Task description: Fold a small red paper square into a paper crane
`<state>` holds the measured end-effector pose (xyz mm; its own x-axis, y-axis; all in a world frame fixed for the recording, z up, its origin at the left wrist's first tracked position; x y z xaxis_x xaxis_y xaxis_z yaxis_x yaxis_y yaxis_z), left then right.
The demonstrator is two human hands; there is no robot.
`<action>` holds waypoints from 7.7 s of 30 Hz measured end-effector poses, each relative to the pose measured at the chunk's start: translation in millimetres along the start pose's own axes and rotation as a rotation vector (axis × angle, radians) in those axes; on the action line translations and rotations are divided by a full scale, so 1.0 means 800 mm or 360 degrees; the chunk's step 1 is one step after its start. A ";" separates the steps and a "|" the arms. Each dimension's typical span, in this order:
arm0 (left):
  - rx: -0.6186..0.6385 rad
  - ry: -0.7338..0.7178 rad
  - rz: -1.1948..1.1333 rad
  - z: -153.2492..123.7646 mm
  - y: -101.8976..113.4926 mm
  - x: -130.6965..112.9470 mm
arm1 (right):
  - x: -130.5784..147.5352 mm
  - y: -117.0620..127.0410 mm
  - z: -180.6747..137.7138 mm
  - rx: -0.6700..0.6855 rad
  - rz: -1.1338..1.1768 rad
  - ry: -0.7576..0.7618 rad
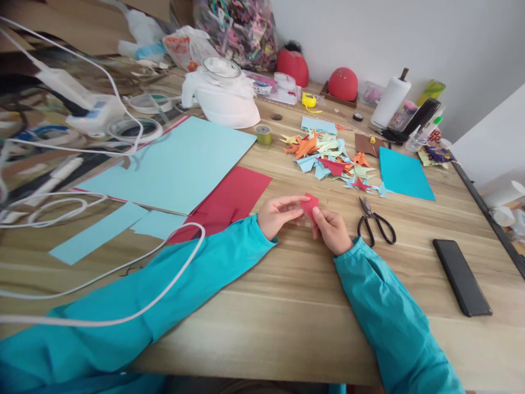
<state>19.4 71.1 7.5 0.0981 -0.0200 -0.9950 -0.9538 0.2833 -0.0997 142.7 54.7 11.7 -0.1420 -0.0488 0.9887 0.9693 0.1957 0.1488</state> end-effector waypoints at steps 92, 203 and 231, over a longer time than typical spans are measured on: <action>-0.0140 -0.0063 0.0198 0.007 0.006 0.003 | -0.007 0.011 0.003 -0.0163 0.0229 0.0080; 0.0387 -0.0110 0.0753 0.002 -0.022 0.009 | -0.004 0.010 0.002 -0.0122 0.0461 0.0097; 0.0445 -0.0241 0.0888 -0.001 -0.026 0.008 | -0.014 0.014 0.002 -0.0240 0.0515 -0.0063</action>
<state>39.3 64.1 2.9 -0.3329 0.3326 -0.8824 -0.7650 0.4519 0.4589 154.9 58.9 2.3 0.1721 0.0308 0.9846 0.9837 0.0478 -0.1735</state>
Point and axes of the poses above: each hand's wrist, its own z-axis towards the middle knuckle, its own y-axis out of the back of the hand, x = y × z, the point moved 7 cm from there along z, towards the middle knuckle, and after that the axes turned 9 degrees about z, right-handed, at the moved point
